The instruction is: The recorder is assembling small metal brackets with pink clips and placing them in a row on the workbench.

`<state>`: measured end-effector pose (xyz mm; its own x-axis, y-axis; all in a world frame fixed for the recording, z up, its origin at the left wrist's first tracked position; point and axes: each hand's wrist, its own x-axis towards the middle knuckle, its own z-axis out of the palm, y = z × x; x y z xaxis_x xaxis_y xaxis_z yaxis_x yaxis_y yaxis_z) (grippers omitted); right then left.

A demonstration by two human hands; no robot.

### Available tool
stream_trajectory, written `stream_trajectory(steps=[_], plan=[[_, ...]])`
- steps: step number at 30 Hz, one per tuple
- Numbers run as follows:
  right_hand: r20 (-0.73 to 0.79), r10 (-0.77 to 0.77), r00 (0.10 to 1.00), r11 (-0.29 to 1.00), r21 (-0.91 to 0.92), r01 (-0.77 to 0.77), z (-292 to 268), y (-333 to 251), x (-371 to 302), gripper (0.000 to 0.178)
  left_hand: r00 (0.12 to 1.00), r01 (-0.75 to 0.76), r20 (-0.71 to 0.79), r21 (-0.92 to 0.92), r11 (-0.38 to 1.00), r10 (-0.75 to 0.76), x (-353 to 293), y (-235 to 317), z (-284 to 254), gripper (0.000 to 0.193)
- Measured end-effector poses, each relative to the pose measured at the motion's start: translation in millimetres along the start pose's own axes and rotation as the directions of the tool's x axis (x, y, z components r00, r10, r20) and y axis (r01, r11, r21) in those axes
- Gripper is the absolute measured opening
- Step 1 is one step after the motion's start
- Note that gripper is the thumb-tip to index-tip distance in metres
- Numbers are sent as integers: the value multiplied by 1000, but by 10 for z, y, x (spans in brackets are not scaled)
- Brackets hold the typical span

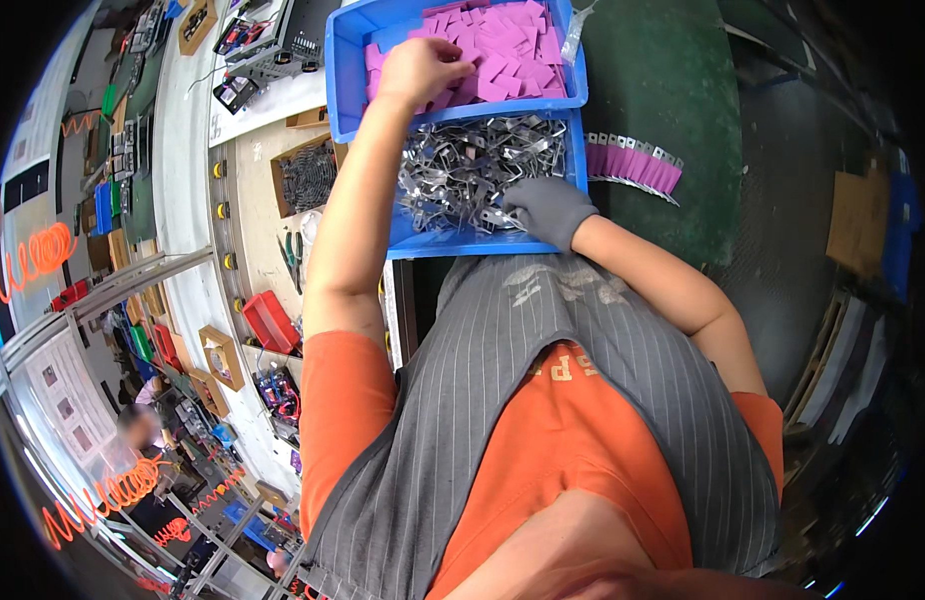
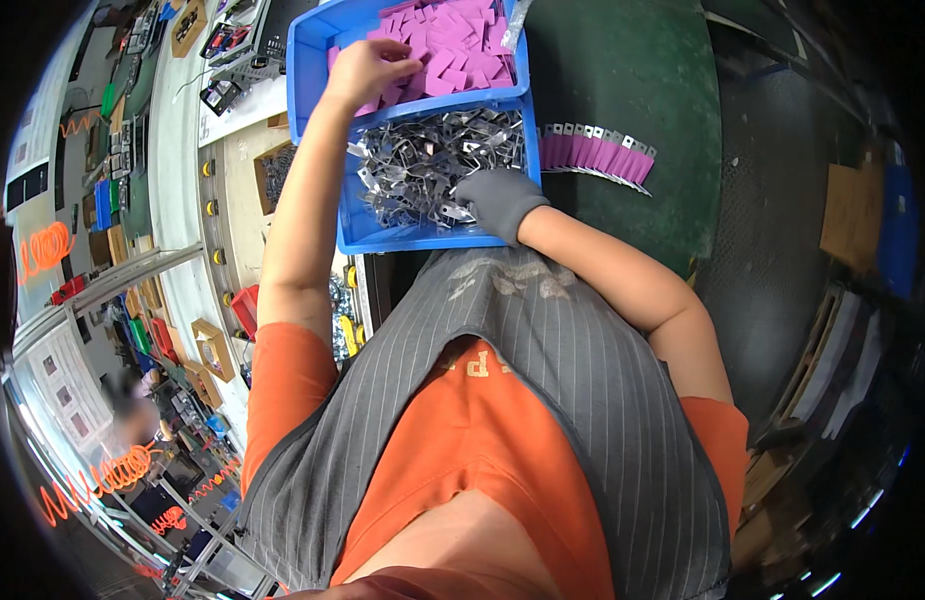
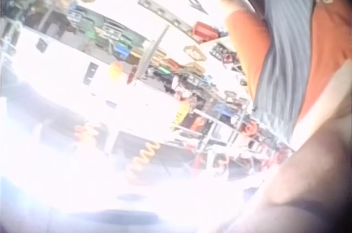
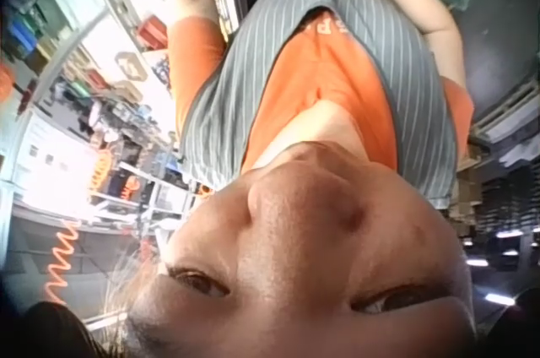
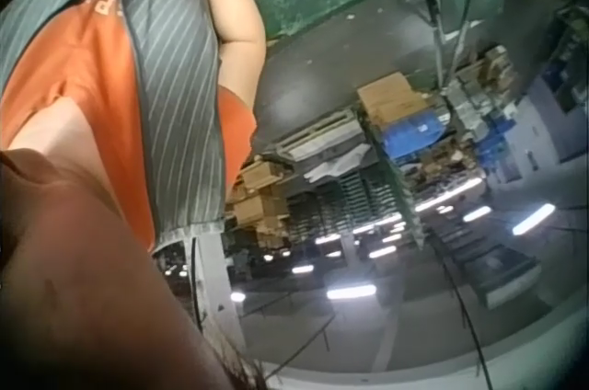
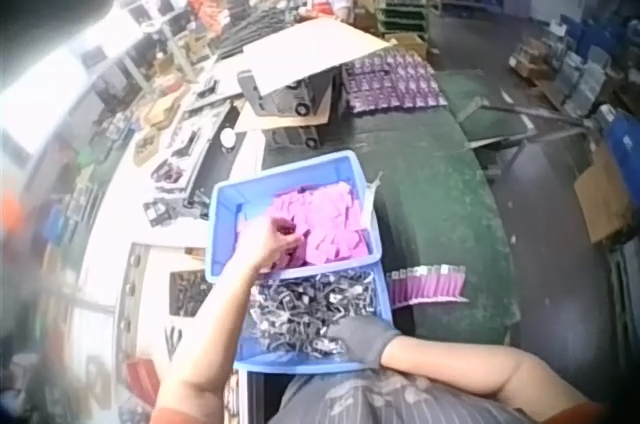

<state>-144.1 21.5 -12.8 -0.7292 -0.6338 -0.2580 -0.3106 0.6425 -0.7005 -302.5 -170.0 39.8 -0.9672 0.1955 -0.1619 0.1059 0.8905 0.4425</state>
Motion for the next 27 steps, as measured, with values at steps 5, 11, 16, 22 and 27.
stream_trajectory(steps=[5,11,16,22,27], plan=[[-45,18,999,1000,-12,-18,-98,-52,-87,18,995,89,56,-855,511,-81,-393,39,-306,32],[59,80,995,976,-208,-67,-69,-69,12,26,972,118,101,-991,70,-211,-1217,75,-179,13],[-91,57,994,990,-125,-68,-58,-40,148,29,968,133,157,-983,-129,-197,-1705,-296,132,22],[-42,40,998,992,-115,-45,-59,-29,402,30,930,175,196,-980,-97,-309,-1988,-366,310,28],[337,218,916,819,447,-359,-186,179,212,25,928,152,169,-985,-77,-331,-2117,-332,300,30]])
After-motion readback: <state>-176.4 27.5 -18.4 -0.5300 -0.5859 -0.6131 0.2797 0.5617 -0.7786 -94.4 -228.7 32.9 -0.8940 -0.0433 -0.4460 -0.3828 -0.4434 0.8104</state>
